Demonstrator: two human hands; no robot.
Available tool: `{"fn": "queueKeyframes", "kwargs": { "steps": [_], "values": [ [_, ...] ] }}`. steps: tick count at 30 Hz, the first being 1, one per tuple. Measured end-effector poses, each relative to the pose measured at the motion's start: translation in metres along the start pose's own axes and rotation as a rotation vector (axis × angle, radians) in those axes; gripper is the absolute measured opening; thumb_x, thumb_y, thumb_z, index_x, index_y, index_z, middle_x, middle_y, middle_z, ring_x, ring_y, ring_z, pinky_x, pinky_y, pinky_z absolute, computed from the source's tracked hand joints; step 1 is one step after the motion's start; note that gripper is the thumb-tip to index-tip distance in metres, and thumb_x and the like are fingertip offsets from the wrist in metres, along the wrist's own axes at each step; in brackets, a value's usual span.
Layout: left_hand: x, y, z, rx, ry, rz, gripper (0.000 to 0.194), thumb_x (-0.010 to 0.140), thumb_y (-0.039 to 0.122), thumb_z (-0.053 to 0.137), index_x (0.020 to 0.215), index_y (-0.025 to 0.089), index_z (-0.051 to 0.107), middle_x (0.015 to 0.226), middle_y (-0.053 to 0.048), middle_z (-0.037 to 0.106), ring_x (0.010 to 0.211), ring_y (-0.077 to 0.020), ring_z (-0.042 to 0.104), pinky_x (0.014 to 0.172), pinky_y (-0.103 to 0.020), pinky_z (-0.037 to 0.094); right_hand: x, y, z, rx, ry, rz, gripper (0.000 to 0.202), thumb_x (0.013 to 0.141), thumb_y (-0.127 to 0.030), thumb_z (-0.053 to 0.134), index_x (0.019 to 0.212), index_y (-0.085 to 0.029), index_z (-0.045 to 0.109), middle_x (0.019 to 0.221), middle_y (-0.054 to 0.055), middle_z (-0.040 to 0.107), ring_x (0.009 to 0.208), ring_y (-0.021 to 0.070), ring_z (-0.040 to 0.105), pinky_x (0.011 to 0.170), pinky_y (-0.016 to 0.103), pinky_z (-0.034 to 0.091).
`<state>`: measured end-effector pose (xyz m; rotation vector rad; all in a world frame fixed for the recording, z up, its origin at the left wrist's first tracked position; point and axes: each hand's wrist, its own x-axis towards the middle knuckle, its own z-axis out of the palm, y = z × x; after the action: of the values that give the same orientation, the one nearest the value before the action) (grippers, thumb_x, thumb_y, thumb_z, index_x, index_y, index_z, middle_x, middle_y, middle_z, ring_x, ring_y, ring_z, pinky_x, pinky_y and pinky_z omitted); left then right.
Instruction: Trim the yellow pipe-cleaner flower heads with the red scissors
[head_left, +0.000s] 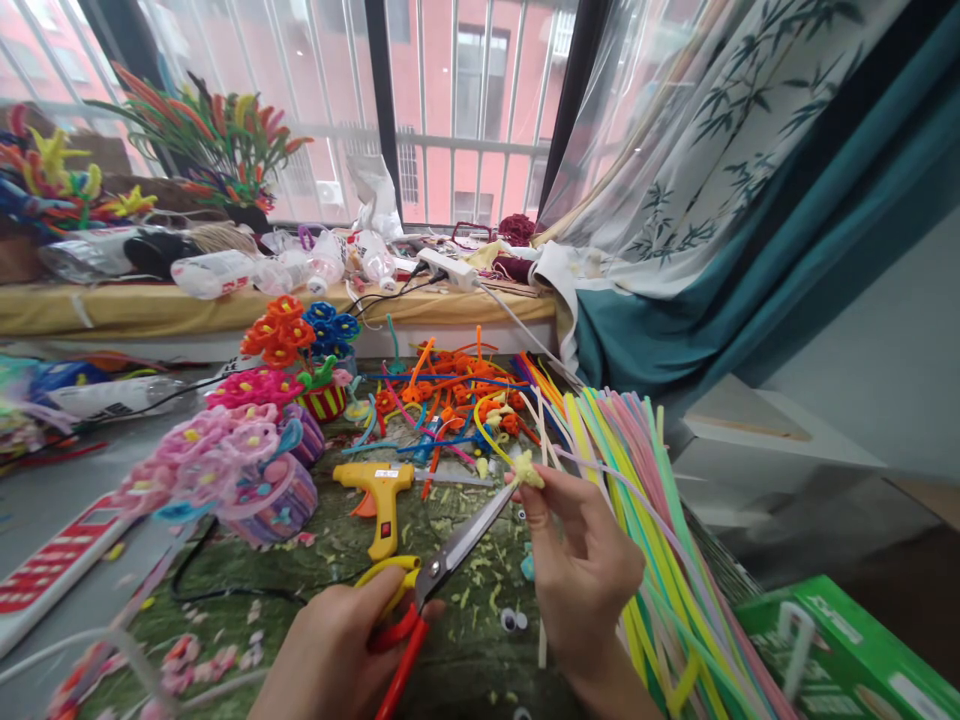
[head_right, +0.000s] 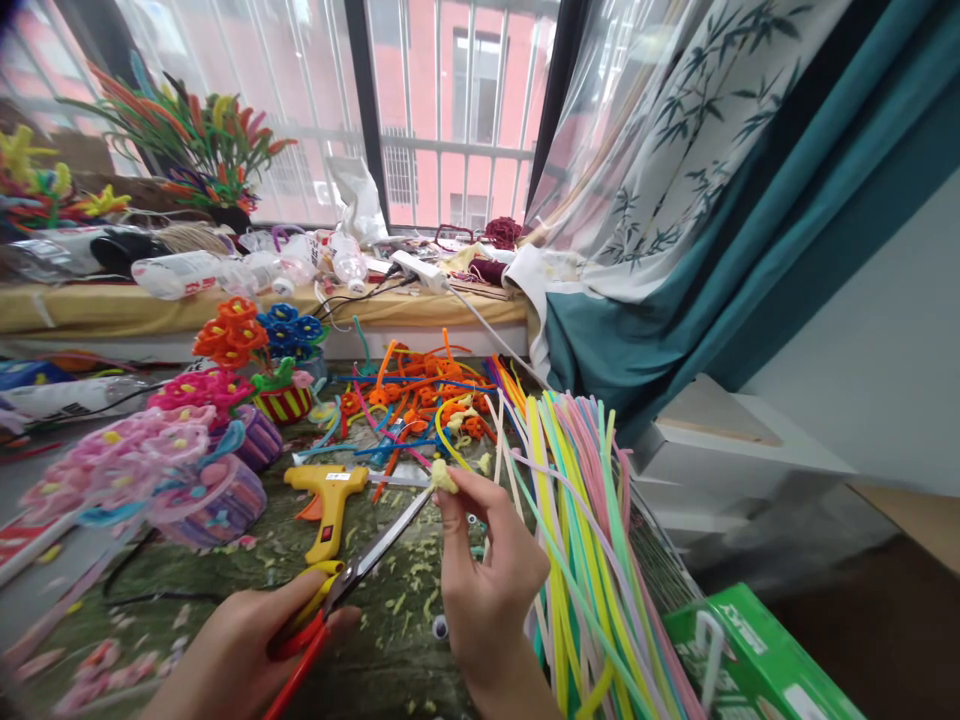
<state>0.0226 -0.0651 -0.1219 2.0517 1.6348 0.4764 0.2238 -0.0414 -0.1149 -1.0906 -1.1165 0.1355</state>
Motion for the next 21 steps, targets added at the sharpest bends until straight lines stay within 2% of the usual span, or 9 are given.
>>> {"fn": "queueKeyframes", "kwargs": {
  "steps": [3, 8, 11, 14, 17, 21],
  "values": [
    [-0.002, 0.002, 0.004, -0.016, 0.087, 0.031, 0.040, 0.086, 0.050, 0.049, 0.059, 0.023, 0.038, 0.052, 0.009, 0.030, 0.051, -0.0104, 0.025, 0.052, -0.024, 0.020, 0.000, 0.000, 0.000, 0.010, -0.007, 0.010, 0.013, 0.085, -0.019, 0.071, 0.098, -0.022, 0.074, 0.087, 0.002, 0.080, 0.071, 0.0174, 0.077, 0.069, 0.027, 0.065],
    [-0.002, 0.003, 0.006, -0.025, 0.105, 0.033, 0.042, 0.087, 0.050, 0.047, 0.059, 0.023, 0.032, 0.054, 0.009, 0.025, 0.052, -0.0105, 0.023, 0.051, -0.025, 0.018, -0.002, -0.001, 0.000, 0.040, -0.006, 0.050, 0.013, 0.085, -0.019, 0.072, 0.098, -0.022, 0.074, 0.088, 0.003, 0.080, 0.073, 0.0192, 0.078, 0.071, 0.030, 0.066],
    [-0.001, 0.008, 0.002, -0.062, 0.097, 0.024, 0.040, 0.085, 0.047, 0.051, 0.058, 0.023, 0.035, 0.053, 0.010, 0.024, 0.052, -0.0102, 0.021, 0.051, -0.025, 0.018, -0.002, -0.001, 0.000, 0.044, -0.002, 0.053, 0.013, 0.085, -0.020, 0.072, 0.098, -0.021, 0.074, 0.087, 0.003, 0.080, 0.073, 0.0195, 0.078, 0.070, 0.031, 0.066],
    [0.001, 0.017, -0.006, -0.102, 0.108, 0.023, 0.030, 0.077, 0.036, 0.059, 0.058, 0.023, 0.040, 0.052, 0.011, 0.033, 0.050, -0.0092, 0.030, 0.052, -0.022, 0.022, 0.000, -0.002, 0.001, 0.043, -0.002, 0.057, 0.013, 0.085, -0.020, 0.072, 0.098, -0.021, 0.074, 0.086, 0.003, 0.080, 0.072, 0.0183, 0.078, 0.069, 0.029, 0.066],
    [0.001, 0.026, -0.011, -0.129, 0.121, 0.010, 0.015, 0.070, 0.024, 0.054, 0.059, 0.024, 0.044, 0.053, 0.009, 0.050, 0.050, -0.0102, 0.044, 0.052, -0.020, 0.029, 0.002, -0.004, 0.001, 0.035, 0.010, 0.060, 0.012, 0.085, -0.020, 0.073, 0.097, -0.021, 0.073, 0.085, 0.002, 0.080, 0.070, 0.0168, 0.077, 0.068, 0.026, 0.065],
    [0.000, 0.027, -0.011, -0.120, 0.126, -0.002, 0.011, 0.068, 0.022, 0.054, 0.059, 0.026, 0.047, 0.049, 0.009, 0.055, 0.047, -0.0116, 0.049, 0.050, -0.019, 0.032, 0.004, -0.005, 0.002, 0.026, 0.028, 0.037, 0.011, 0.084, -0.021, 0.073, 0.095, -0.021, 0.073, 0.083, 0.002, 0.080, 0.068, 0.0157, 0.077, 0.067, 0.024, 0.065]
  ]
}}
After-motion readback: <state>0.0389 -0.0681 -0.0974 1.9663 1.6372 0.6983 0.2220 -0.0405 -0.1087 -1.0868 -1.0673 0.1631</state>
